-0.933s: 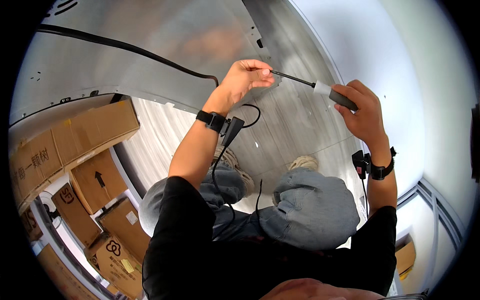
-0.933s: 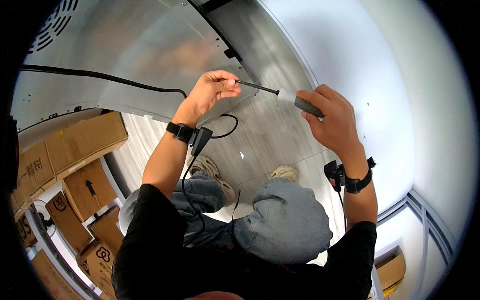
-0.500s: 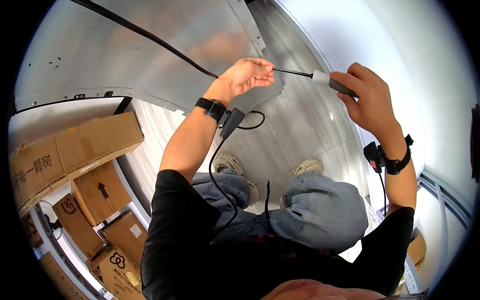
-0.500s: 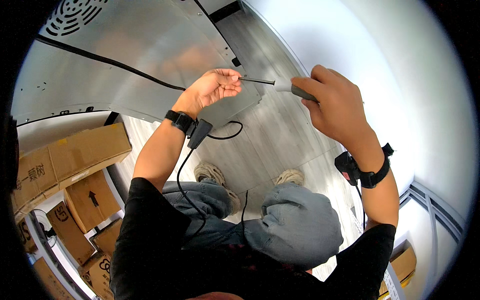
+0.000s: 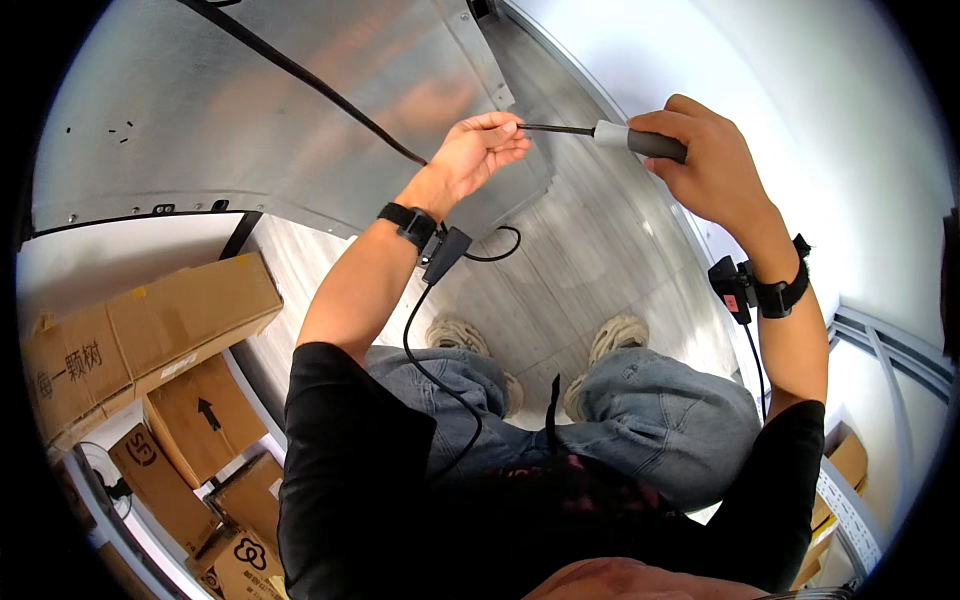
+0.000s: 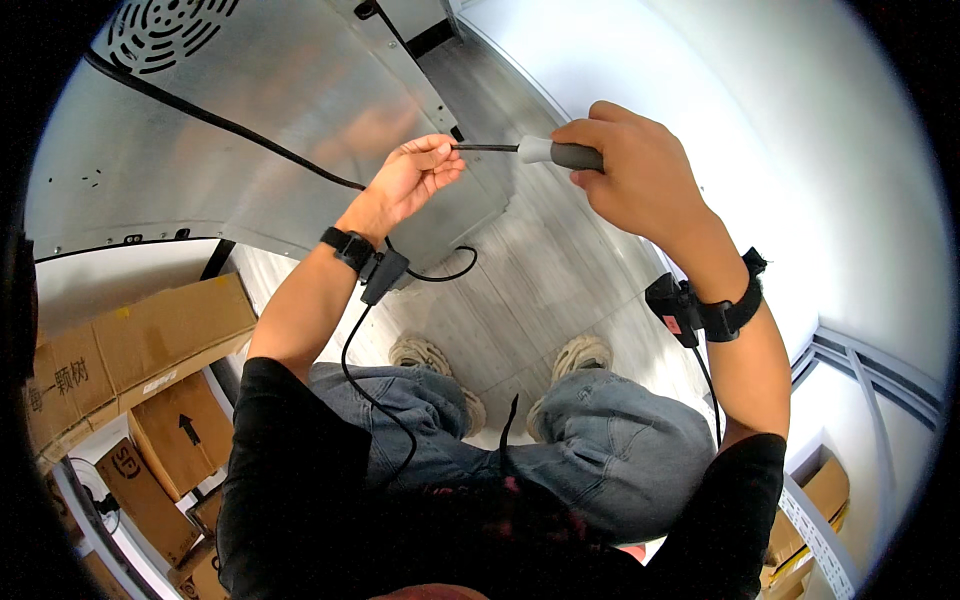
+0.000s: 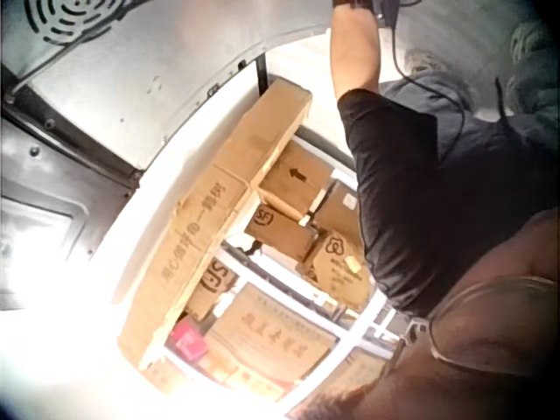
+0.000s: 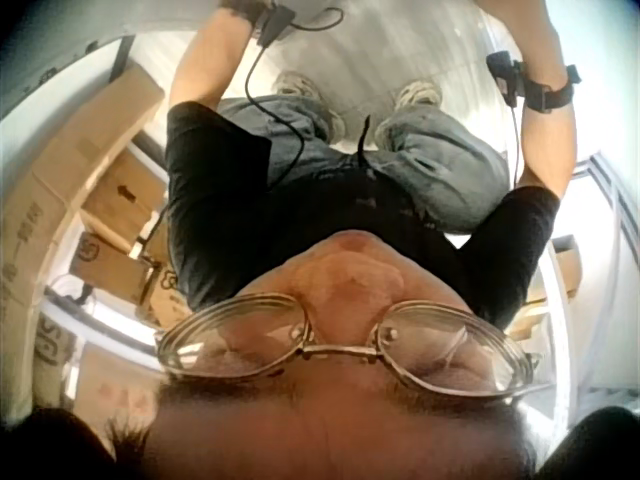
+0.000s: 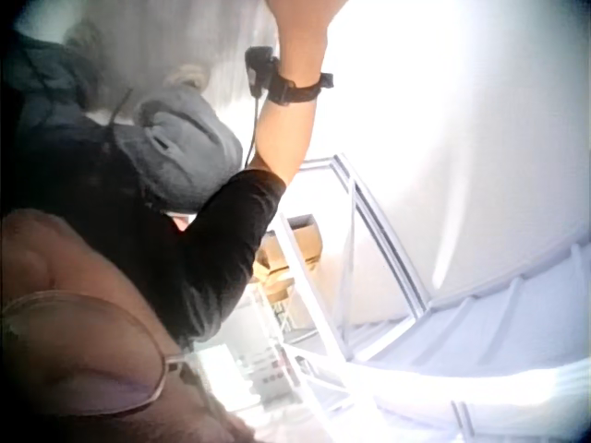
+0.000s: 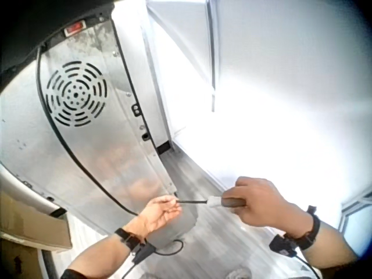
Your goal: The person uses a screwdriver to fasten screws into the interior metal panel of a white appliance. They repeatedly insert and tighten screws along the upper edge of the panel while standing in a storage area with stacked cardboard boxes.
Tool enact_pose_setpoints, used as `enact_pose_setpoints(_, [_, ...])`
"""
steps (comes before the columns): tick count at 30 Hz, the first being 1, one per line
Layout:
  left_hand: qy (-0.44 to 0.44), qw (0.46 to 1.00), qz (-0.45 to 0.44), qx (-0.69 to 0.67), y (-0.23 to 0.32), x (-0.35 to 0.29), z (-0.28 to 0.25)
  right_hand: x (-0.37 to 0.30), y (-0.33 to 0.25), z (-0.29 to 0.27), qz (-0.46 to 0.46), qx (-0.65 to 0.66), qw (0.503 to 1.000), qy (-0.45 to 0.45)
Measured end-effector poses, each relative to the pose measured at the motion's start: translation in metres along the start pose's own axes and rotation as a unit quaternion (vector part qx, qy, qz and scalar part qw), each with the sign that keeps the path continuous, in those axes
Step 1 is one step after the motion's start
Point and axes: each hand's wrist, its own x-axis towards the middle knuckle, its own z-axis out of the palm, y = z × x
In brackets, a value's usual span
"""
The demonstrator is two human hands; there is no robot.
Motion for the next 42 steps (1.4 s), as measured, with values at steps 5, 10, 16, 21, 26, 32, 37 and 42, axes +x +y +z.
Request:
enact_pose_setpoints(5, [-0.001,0.998,-0.007,0.067,-0.003,-0.001,-0.013,0.002,-0.013,0.009,0.011,-0.028,0.999,-0.015])
enact_pose_setpoints(10, [-0.023,0.997,-0.037,0.071,0.001,0.001,-0.021,0.004,-0.016,0.012,-0.028,-0.061,0.998,0.004])
enact_pose_setpoints(16, [-0.042,0.997,-0.019,0.057,-0.005,0.004,-0.016,0.006,-0.016,0.008,0.071,-0.016,0.997,-0.029])
enact_pose_setpoints(21, [-0.048,0.993,0.008,-0.110,-0.012,0.015,-0.016,0.006,-0.009,0.018,0.181,0.087,0.979,-0.041])
enact_pose_setpoints(26, [-0.051,0.977,0.001,-0.206,-0.026,0.037,-0.012,-0.020,0.001,0.071,0.290,0.215,0.932,0.039])
enact_pose_setpoints(32, [0.021,0.993,0.005,-0.113,-0.025,0.044,-0.003,-0.046,0.004,0.151,0.307,0.409,0.845,0.154])
enact_pose_setpoints(37, [0.103,0.992,0.067,0.003,-0.025,0.038,0.011,-0.050,0.004,0.173,0.308,0.482,0.802,0.172])
enact_pose_setpoints(42, [0.153,0.980,0.115,0.046,-0.014,0.033,0.020,-0.043,-0.003,0.180,0.275,0.489,0.801,0.209])
